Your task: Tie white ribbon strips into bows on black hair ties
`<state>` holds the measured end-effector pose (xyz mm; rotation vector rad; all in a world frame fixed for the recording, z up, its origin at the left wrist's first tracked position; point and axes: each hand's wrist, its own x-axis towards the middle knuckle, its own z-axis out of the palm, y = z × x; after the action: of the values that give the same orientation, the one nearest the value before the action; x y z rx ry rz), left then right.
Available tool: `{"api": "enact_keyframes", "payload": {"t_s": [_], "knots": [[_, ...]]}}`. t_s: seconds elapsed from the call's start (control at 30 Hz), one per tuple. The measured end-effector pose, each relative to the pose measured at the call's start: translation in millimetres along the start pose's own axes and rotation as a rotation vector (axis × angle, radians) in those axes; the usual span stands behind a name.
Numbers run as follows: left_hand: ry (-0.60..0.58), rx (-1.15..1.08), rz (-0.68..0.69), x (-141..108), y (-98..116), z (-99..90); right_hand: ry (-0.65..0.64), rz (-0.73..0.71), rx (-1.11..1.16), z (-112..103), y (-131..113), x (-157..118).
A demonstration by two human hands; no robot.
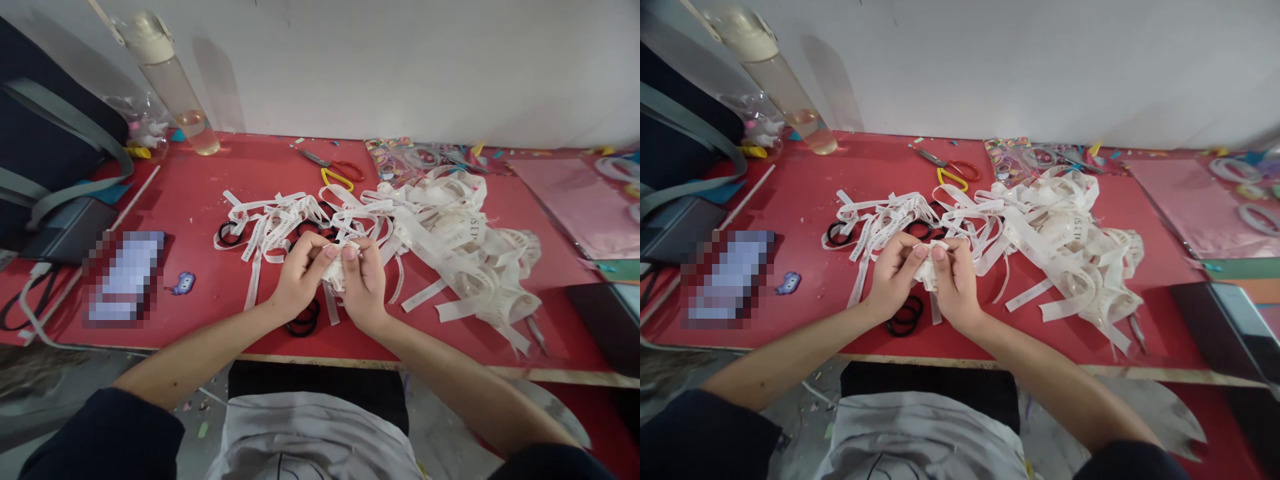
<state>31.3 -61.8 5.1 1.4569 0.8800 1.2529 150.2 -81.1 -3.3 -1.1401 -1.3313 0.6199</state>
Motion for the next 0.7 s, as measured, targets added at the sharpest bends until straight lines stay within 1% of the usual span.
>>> {"api": "enact_keyframes", "payload": {"t_s": [0.17,0.3,0.43,0.5,0.57,0.63,0.67,0.7], "knots": [[0.005,0.001,-0.017,0,-1,1.4,0.012,0.049,0.028,1,-2,-2],[-0.003,0.042,-0.033,7,-3,-1.7,-0.005,0.196,0.122,1,-3,-1],[0.007,0.026,-0.063,14,1,-12.0,0.006,0.178,0.110,-5,0,5],[0.026,0.016,-0.074,17,3,-18.1,-0.016,0.206,0.129,-10,1,10],[0.042,0.001,-0.081,19,3,-23.1,0.021,0.216,0.127,-14,3,15],[0.053,-0.022,-0.086,22,1,-26.0,0.087,0.181,0.103,-17,5,20],[0.056,-0.039,-0.093,23,-1,-26.8,0.097,0.161,0.110,-19,6,21],[0.050,-0.058,-0.103,24,-2,-27.2,0.076,0.147,0.134,-19,6,22]]}}
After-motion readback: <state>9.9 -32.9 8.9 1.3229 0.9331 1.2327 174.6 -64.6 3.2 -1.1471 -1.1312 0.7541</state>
